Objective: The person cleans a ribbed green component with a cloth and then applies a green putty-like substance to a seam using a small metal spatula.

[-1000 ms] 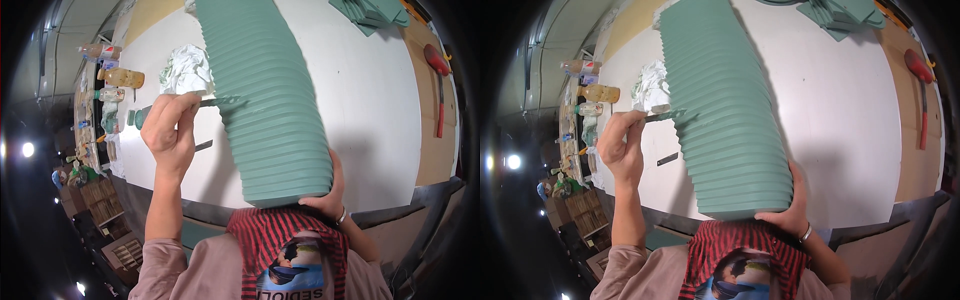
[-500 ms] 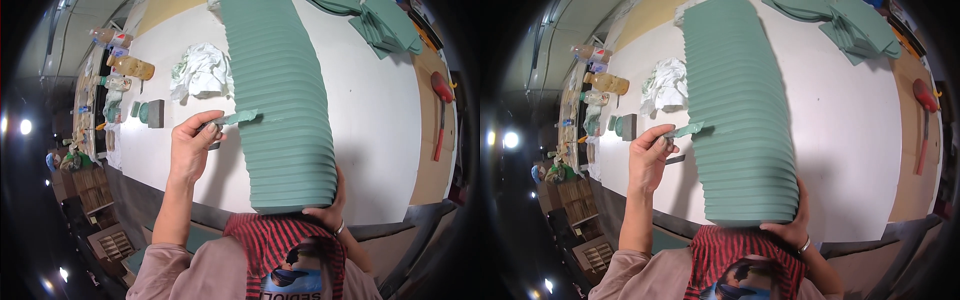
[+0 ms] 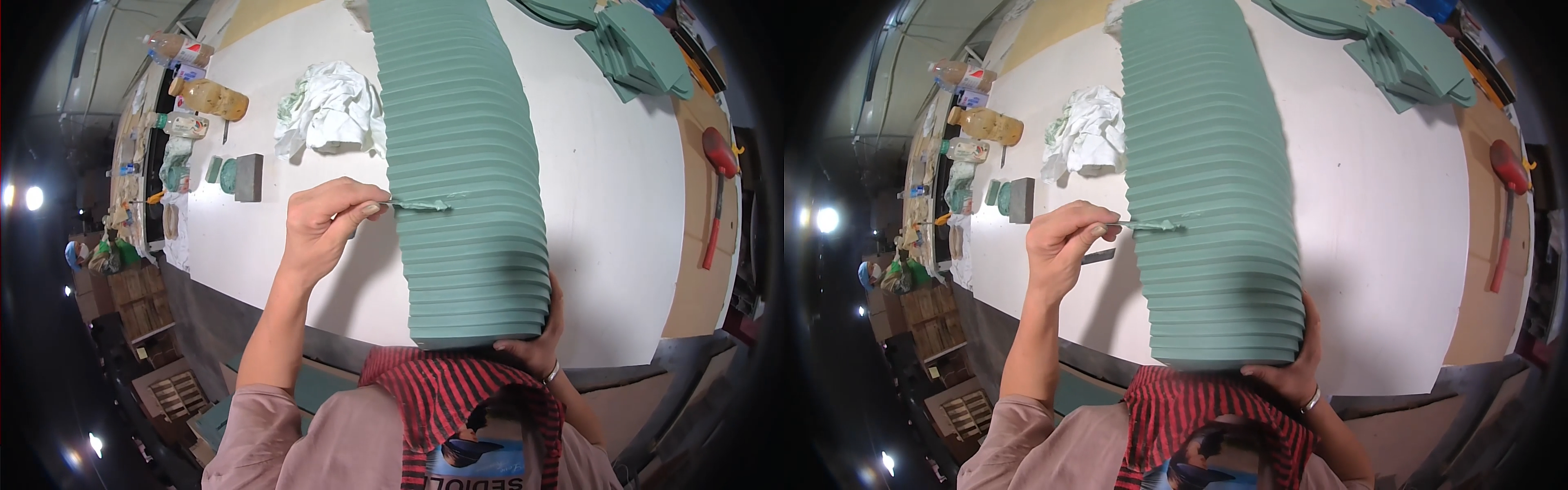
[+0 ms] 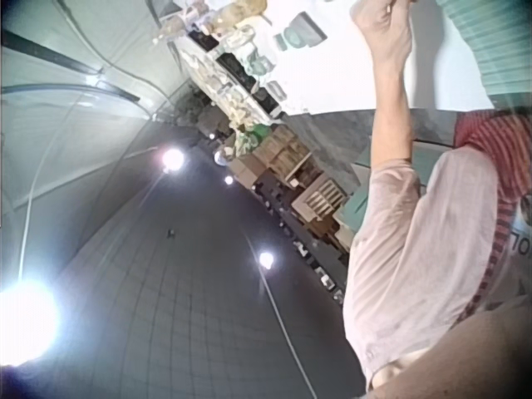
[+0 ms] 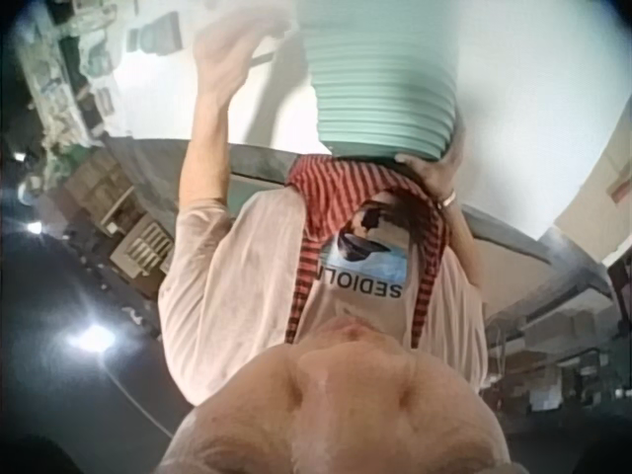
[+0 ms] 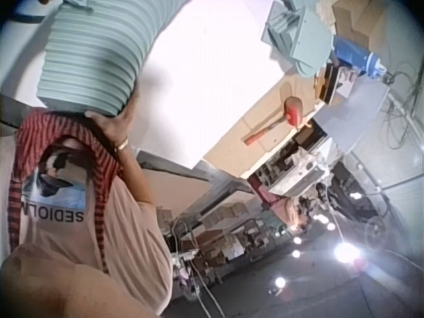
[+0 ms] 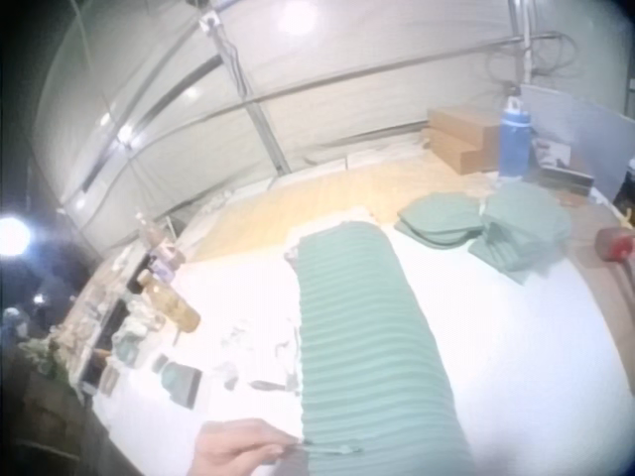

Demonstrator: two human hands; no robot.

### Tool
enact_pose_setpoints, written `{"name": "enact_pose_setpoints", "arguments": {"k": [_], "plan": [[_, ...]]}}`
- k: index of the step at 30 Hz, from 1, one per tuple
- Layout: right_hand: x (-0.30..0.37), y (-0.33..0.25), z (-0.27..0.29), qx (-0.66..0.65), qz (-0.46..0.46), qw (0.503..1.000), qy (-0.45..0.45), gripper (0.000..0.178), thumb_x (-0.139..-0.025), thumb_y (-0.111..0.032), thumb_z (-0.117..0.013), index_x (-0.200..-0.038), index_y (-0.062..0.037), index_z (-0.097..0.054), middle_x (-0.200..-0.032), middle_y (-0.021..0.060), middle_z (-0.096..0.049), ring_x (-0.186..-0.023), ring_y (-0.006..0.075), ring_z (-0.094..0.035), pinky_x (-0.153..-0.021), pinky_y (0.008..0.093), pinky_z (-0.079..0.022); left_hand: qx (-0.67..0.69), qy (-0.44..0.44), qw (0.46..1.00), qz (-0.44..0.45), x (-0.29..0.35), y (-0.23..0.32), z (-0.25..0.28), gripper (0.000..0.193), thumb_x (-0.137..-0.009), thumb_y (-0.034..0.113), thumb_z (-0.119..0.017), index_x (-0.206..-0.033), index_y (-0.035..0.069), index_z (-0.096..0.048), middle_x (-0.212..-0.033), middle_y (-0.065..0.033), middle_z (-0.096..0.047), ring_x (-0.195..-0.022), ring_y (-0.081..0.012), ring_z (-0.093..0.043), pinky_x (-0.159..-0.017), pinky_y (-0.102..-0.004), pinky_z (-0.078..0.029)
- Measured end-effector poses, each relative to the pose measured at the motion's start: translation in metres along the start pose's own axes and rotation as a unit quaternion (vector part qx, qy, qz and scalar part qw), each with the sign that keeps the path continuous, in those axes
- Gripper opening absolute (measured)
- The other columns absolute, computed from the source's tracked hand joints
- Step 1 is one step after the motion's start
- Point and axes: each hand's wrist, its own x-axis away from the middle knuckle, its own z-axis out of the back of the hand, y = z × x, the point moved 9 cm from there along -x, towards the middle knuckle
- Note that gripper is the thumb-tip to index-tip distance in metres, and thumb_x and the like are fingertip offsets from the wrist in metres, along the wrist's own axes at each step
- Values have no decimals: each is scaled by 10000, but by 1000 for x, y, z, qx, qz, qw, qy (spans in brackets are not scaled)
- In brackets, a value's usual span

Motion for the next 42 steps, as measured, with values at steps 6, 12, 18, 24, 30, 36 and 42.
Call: {"name": "enact_pose_setpoints", "arguments": {"k": [6,12,18,24,30,36,42], "plan": [[0,1,0,-25,-16,1000,5,1301,-495,-453,-972,-1490,41,-295,-1397,194,-481,-1265,303,-508,-1051,429,-427,-36,-29,999,-20,-14,-3,-4,104,-880,-15,-663,-954,-55,-723,-837,-124,-706,-739,-174,-679,-644,-274,-534],[0,-1,0,-22,-12,1000,3,1303,-499,-446,-975,-1493,40,-287,-1394,194,-482,-1268,298,-508,-1055,427,-426,-38,-41,998,-27,-24,-7,-4,104,-867,-18,-672,-949,-51,-725,-826,-116,-704,-739,-168,-670,-651,-260,-521],[0,-3,-1,-22,0,1000,-4,1311,-512,-454,-973,-1501,40,-268,-1401,196,-476,-1277,298,-503,-1059,426,-423,-29,-53,997,-42,-36,-4,-10,115,-843,-47,-674,-945,-48,-726,-829,-110,-697,-720,-157,-638,-636,-258,-491],[1,3,-3,-27,-10,1000,-9,1325,-505,-445,-978,-1507,38,-259,-1439,199,-443,-1301,305,-485,-1073,430,-413,-5,-80,994,-72,-47,4,-22,141,-830,-53,-676,-960,-42,-731,-844,-106,-689,-719,-147,-610,-631,-258,-469],[0,3,-2,-16,-14,1000,-16,1328,-503,-434,-980,-1506,44,-253,-1439,203,-439,-1305,307,-479,-1077,431,-410,26,-40,998,-48,-55,8,-14,150,-854,-48,-660,-991,-64,-718,-921,-110,-687,-807,-161,-615,-685,-261,-475],[0,3,-4,-65,-21,998,-16,1325,-499,-422,-983,-1498,48,-252,-1425,205,-440,-1293,310,-481,-1073,434,-410,264,100,959,14,-31,-32,23,246,-865,-85,-651,-1109,-67,-669,-1004,-88,-679,-899,-134,-637,-816,-259,-520],[1,2,-2,-62,-28,998,-15,1336,-479,-404,-988,-1498,47,-250,-1426,200,-439,-1295,310,-475,-1069,433,-414,264,184,942,93,-17,-63,36,215,-884,-29,-671,-1097,-51,-645,-936,-79,-676,-839,-158,-650,-807,-301,-547]]}}
